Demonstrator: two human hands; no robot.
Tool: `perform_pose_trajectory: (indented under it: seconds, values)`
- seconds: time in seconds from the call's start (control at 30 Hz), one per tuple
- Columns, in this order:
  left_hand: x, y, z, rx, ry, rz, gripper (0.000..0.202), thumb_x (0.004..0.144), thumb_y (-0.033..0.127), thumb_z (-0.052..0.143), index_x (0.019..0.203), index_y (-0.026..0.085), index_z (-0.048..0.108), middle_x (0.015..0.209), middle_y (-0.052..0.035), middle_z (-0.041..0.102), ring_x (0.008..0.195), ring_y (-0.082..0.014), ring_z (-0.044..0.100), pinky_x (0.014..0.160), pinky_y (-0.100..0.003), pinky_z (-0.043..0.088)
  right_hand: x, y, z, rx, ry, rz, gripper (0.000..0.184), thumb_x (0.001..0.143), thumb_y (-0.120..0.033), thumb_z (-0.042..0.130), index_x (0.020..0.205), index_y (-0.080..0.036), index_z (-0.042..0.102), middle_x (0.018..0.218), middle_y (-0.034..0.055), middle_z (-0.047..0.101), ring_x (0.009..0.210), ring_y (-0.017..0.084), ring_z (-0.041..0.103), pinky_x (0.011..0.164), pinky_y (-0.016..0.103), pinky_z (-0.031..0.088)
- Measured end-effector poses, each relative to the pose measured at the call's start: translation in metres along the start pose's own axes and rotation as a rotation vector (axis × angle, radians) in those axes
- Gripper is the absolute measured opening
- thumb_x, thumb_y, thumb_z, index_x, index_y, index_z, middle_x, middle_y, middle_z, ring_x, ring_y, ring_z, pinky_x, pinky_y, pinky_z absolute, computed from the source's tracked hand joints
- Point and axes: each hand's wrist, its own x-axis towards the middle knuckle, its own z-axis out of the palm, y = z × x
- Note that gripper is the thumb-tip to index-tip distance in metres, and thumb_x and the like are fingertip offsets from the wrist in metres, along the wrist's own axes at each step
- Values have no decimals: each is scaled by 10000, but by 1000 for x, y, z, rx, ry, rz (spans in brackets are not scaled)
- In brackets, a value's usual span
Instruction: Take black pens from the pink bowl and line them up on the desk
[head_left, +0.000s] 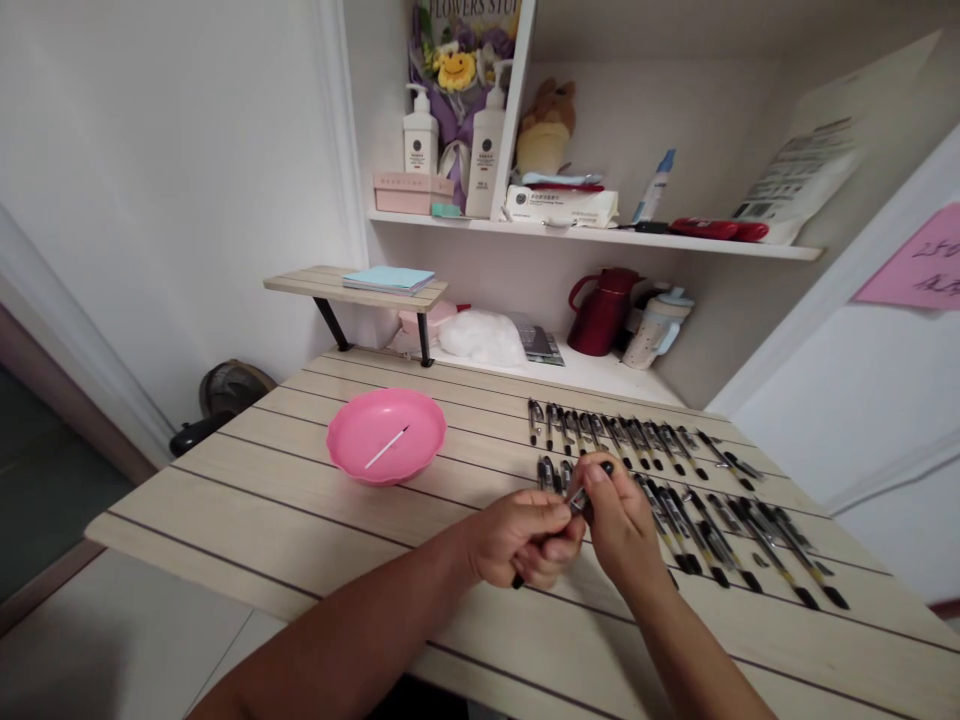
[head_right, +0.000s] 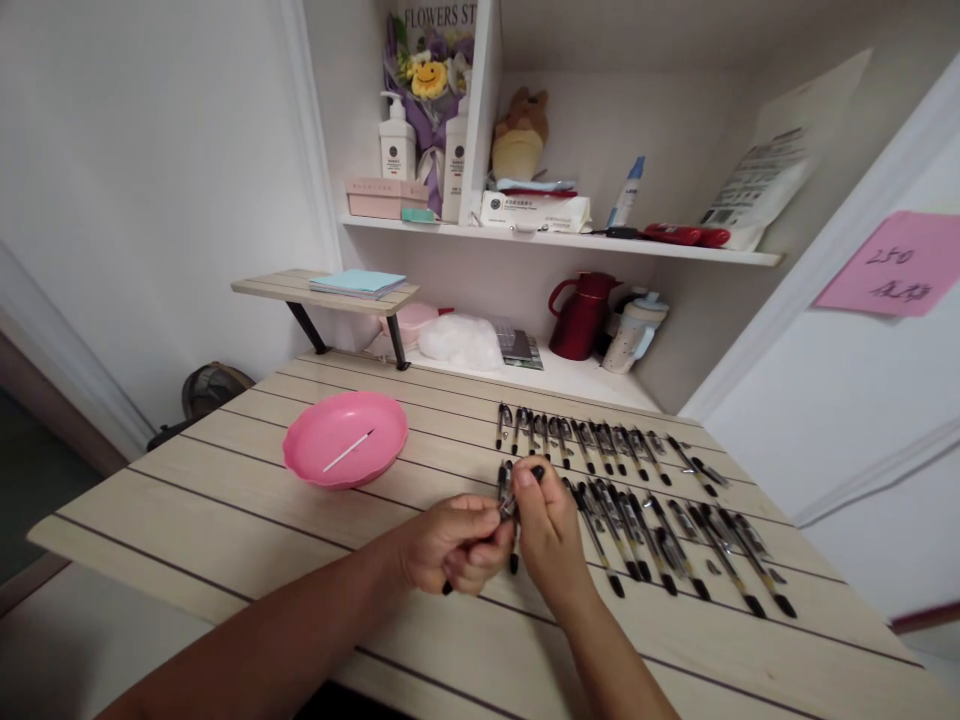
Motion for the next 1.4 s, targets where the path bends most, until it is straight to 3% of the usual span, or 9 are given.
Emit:
perform_pose_trajectory:
  seconds: [0.07, 0.13, 0.3, 0.37, 0.57, 0.63, 0.87, 1.1, 1.4]
  values:
    - [-4, 4, -3, -238, -200, -95, 279, 770, 453, 486, 742, 181, 430, 505, 85, 306, 338, -23, 107, 357, -181, 74, -2, -1, 0, 159, -41, -12, 219, 854, -406, 365, 779, -218, 448, 619, -23, 471, 539, 121, 436, 516, 238, 364]
    - [-4, 2, -3, -311, -197, -85, 271, 751, 432, 526, 755, 173, 447, 508, 81, 327, 331, -17, 116, 356, -183, 58, -1, 2, 0, 225, -50, 15, 209, 849, -408, 375, 810, -219, 456, 629, -25, 478, 533, 117, 441, 507, 237, 367]
    - [11, -12, 5, -18, 368, 161, 216, 766, 362, 522, 706, 159, 475, 500, 56, 417, 374, -38, 267, 387, -186, 148, 9, 14, 1, -6, 0, 116, 238, 774, -445, 511, 782, -209, 488, 546, -55, 456, 452, 105, 410, 439, 230, 342]
    - [13, -13, 5, 66, 464, 188, 218, 758, 347, 540, 674, 154, 481, 497, 51, 427, 401, -43, 298, 401, -186, 160, 11, 15, 0, -46, -8, 117, 256, 756, -453, 535, 731, -206, 476, 515, -57, 452, 439, 105, 413, 425, 228, 333]
    - [-3, 4, -5, -330, -120, -57, 247, 761, 397, 527, 777, 152, 499, 499, 78, 353, 334, -15, 125, 365, -177, 60, 5, 2, -2, 299, -150, 107, 218, 796, -432, 499, 823, -223, 443, 504, -81, 432, 383, 84, 403, 384, 204, 281]
    - [-3, 5, -6, -327, -103, -32, 252, 762, 394, 528, 778, 144, 504, 497, 75, 364, 324, -12, 143, 352, -176, 64, 5, 1, -1, 310, -152, 109, 218, 799, -433, 490, 835, -224, 440, 519, -78, 438, 383, 85, 411, 386, 207, 290]
    - [13, -15, 4, -25, 373, 141, 260, 771, 395, 527, 709, 152, 460, 485, 70, 425, 326, -16, 269, 346, -171, 147, 9, 9, 3, -162, -1, 67, 215, 793, -419, 481, 748, -208, 479, 496, -52, 454, 445, 117, 430, 456, 239, 345]
    - [-2, -1, 3, -384, -98, -17, 257, 771, 403, 531, 745, 153, 476, 500, 75, 353, 327, -8, 163, 358, -172, 54, 1, -7, -1, 100, -81, -28, 174, 844, -379, 406, 790, -218, 443, 593, -41, 447, 497, 105, 417, 482, 224, 369]
    - [4, -7, 0, -352, 38, 67, 231, 778, 371, 528, 742, 146, 490, 499, 65, 385, 321, -11, 182, 344, -168, 88, 6, 0, 6, 124, -48, 80, 206, 855, -407, 391, 800, -216, 444, 574, -60, 425, 410, 78, 353, 392, 211, 314]
